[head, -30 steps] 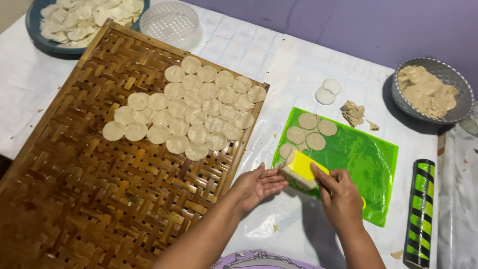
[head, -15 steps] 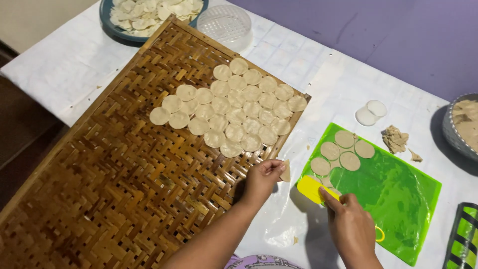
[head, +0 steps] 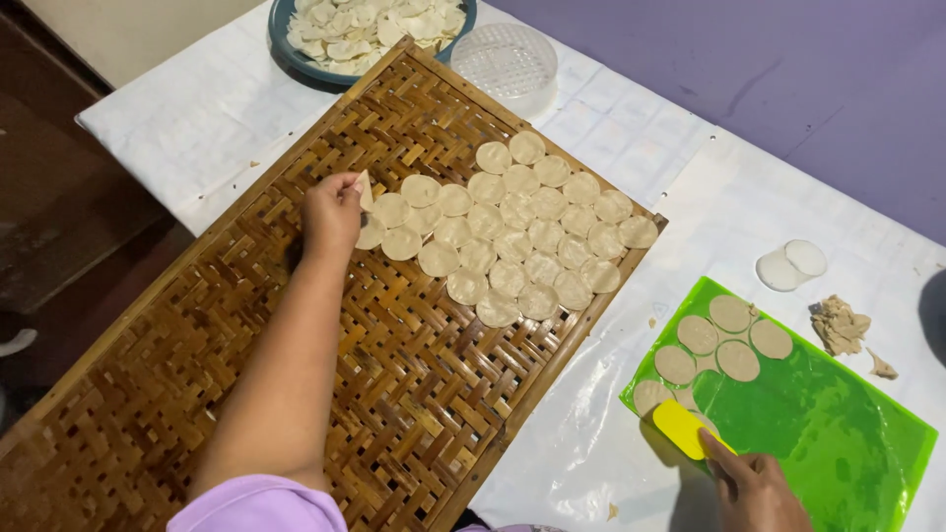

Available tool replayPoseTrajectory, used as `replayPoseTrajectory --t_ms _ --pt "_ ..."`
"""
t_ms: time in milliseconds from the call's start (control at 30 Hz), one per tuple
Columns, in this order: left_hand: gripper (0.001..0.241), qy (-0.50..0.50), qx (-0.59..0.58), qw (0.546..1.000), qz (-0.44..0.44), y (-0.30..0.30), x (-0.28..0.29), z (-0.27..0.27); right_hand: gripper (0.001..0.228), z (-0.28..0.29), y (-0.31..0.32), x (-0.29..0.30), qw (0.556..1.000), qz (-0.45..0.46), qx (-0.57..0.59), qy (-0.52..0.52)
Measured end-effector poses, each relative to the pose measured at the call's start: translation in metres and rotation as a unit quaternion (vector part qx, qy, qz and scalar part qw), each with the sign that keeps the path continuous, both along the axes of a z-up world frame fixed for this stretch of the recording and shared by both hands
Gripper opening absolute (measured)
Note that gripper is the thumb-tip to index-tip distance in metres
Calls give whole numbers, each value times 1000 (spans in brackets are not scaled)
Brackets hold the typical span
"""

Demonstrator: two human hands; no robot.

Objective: Placing filling onto dough circles and arranging them on a woven tray.

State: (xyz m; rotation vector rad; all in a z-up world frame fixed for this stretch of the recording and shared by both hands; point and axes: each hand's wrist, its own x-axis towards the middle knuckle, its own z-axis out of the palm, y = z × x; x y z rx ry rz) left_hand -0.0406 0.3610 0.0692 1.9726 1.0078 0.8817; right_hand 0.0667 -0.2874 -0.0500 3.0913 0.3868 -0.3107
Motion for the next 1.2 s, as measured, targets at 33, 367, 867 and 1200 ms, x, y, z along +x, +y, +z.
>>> replayPoseTrajectory --t_ms 33,367,867,1200 --pt "23 0 0 1000 2 3 6 3 43 -14 -7 3 1000 2 0 0" --pt "21 102 36 993 -50 39 53 -26 62 -87 -69 37 975 115 188 -36" --pt "52 229 98 968 -32 23 45 -15 44 50 14 -16 997 -49 61 22" --pt "68 209 133 960 -127 -88 41 12 34 76 7 33 987 -134 -65 -53"
